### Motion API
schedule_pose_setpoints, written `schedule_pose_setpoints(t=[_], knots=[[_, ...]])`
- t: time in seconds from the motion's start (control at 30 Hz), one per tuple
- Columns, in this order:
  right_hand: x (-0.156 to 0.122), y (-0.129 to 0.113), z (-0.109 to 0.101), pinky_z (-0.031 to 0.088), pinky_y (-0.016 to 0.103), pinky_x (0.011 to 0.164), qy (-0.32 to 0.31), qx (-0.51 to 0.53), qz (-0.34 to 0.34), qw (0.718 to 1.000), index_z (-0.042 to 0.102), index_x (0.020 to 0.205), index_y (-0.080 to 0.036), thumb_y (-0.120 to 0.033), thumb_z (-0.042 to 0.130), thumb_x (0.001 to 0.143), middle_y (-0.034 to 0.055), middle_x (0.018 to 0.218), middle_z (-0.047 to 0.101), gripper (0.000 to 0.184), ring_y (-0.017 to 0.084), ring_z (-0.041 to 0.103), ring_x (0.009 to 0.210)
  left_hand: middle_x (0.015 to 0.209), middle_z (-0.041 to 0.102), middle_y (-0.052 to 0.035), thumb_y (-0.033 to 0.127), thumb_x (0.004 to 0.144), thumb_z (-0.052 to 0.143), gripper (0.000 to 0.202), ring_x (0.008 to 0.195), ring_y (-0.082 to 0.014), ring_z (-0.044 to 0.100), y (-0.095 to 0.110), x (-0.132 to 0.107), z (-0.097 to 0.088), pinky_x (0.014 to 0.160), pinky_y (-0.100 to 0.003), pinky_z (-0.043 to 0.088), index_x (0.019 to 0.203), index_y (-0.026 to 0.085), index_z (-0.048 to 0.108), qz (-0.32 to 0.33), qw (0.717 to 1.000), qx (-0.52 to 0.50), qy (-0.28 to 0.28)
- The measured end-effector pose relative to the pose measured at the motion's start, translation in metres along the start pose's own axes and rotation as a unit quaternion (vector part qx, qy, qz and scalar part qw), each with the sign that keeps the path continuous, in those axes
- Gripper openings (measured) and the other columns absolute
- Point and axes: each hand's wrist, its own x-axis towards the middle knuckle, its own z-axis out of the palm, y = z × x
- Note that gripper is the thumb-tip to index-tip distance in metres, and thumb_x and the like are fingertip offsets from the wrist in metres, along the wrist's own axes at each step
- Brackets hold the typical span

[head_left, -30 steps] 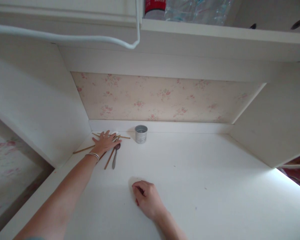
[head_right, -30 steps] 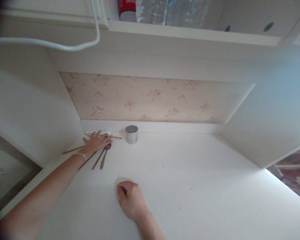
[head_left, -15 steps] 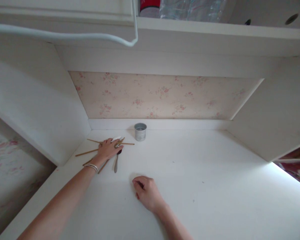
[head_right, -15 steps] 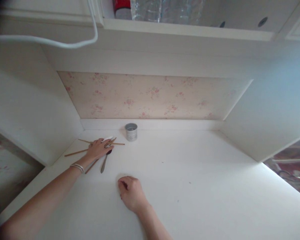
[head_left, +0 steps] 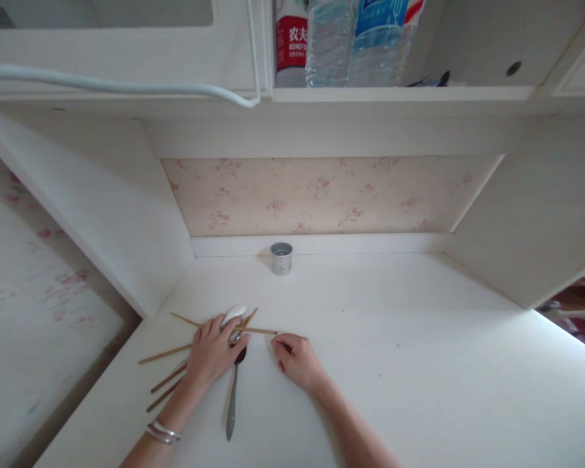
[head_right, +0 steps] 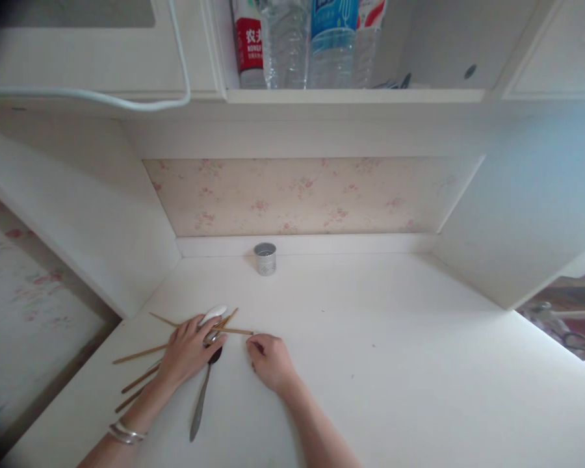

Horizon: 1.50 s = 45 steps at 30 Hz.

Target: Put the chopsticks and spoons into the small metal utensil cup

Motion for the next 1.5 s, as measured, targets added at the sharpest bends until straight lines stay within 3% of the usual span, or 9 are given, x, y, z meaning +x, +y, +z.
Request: schedule_pose_setpoints(t=[0.23,0.37,0.53,0.67,0.8,1.0,1.13,1.33,1.5], knots=[[0.016,-0.001,0.000,0.046,0.021,0.049,0.044,-0.022,0.072,0.996,0.062,0.101,-0.015,-0.033,0.036,0.094,0.0036,0.078,0.067,0.032,0.011,0.059,0.053,0.135,0.052,-0.0102,0.059,0.084,0.050,0.054,0.123,-0.0327,0.044,0.009,-0.018,-0.006,0.101,-0.050,0.033,0.132,0.034,0.054,-0.036,0.999,-0.016,-0.003],[0.058,-0.019,-0.024,0.047,0.023,0.053,0.056,-0.104,0.090,0.989,0.058,0.115,-0.019,-0.032,0.038,0.095,0.0032,0.080,0.070,0.031,0.012,0.061,0.054,0.137,0.050,-0.0116,0.059,0.083,0.052,0.054,0.124,-0.0334,0.044,0.013,-0.020,-0.008,0.100,-0.051,0.033,0.130,0.032,0.058,-0.047,0.999,-0.027,0.006],[0.128,-0.054,-0.051,0.048,0.035,0.084,0.092,-0.240,0.088,0.962,0.044,0.136,-0.023,-0.034,0.049,0.094,0.0083,0.100,0.071,0.043,0.023,0.066,0.095,0.133,0.053,-0.0118,0.056,0.083,0.054,0.049,0.121,-0.0329,0.046,0.011,-0.021,-0.015,0.098,-0.049,0.037,0.123,0.030,0.063,-0.031,0.998,-0.033,0.050],[0.166,-0.070,-0.052,0.051,0.044,0.088,0.092,-0.312,0.101,0.940,0.050,0.130,-0.019,-0.034,0.056,0.094,0.0099,0.118,0.062,0.040,0.024,0.062,0.102,0.130,0.054,-0.0126,0.057,0.086,0.050,0.047,0.115,-0.0304,0.050,0.005,-0.019,-0.023,0.088,-0.041,0.044,0.120,0.027,0.064,-0.043,0.995,-0.046,0.083],[0.177,-0.071,-0.047,0.054,0.043,0.086,0.096,-0.348,0.108,0.926,0.056,0.122,-0.017,-0.033,0.058,0.094,0.0087,0.122,0.059,0.032,0.022,0.062,0.102,0.126,0.057,-0.0118,0.056,0.088,0.048,0.045,0.111,-0.0292,0.053,-0.003,-0.018,-0.026,0.080,-0.037,0.045,0.118,0.027,0.064,-0.067,0.993,-0.061,0.079],[0.160,-0.074,-0.047,0.053,0.041,0.084,0.136,-0.363,0.090,0.917,0.056,0.121,-0.016,-0.034,0.056,0.095,0.0087,0.118,0.061,0.032,0.021,0.063,0.099,0.124,0.059,-0.0126,0.054,0.088,0.047,0.043,0.109,-0.0295,0.054,-0.009,-0.017,-0.025,0.078,-0.039,0.046,0.116,0.026,0.065,-0.076,0.991,-0.085,0.065],[0.132,-0.082,-0.053,0.048,0.029,0.077,0.146,-0.352,0.046,0.923,0.055,0.119,-0.018,-0.034,0.041,0.101,0.0086,0.104,0.069,0.029,0.017,0.066,0.086,0.124,0.059,-0.0127,0.051,0.090,0.046,0.041,0.108,-0.0293,0.056,-0.010,-0.016,-0.026,0.076,-0.038,0.048,0.113,0.024,0.066,-0.086,0.989,-0.098,0.071],[0.056,-0.086,-0.060,0.043,0.024,0.066,0.139,-0.324,-0.013,0.935,0.054,0.116,-0.022,-0.038,0.038,0.100,0.0034,0.098,0.071,0.028,0.014,0.066,0.072,0.116,0.063,-0.0121,0.044,0.092,0.043,0.037,0.106,-0.0268,0.058,-0.018,-0.018,-0.026,0.087,-0.037,0.048,0.100,0.019,0.069,-0.071,0.984,-0.132,0.101],[-0.019,-0.069,-0.062,0.043,0.025,0.064,0.148,-0.303,-0.016,0.941,0.055,0.114,-0.022,-0.041,0.036,0.098,0.0044,0.093,0.071,0.032,0.016,0.065,0.071,0.110,0.066,-0.0105,0.043,0.092,0.043,0.034,0.106,-0.0260,0.058,-0.021,-0.039,-0.036,0.097,-0.040,0.044,0.097,0.020,0.068,-0.034,0.972,-0.193,0.126]])
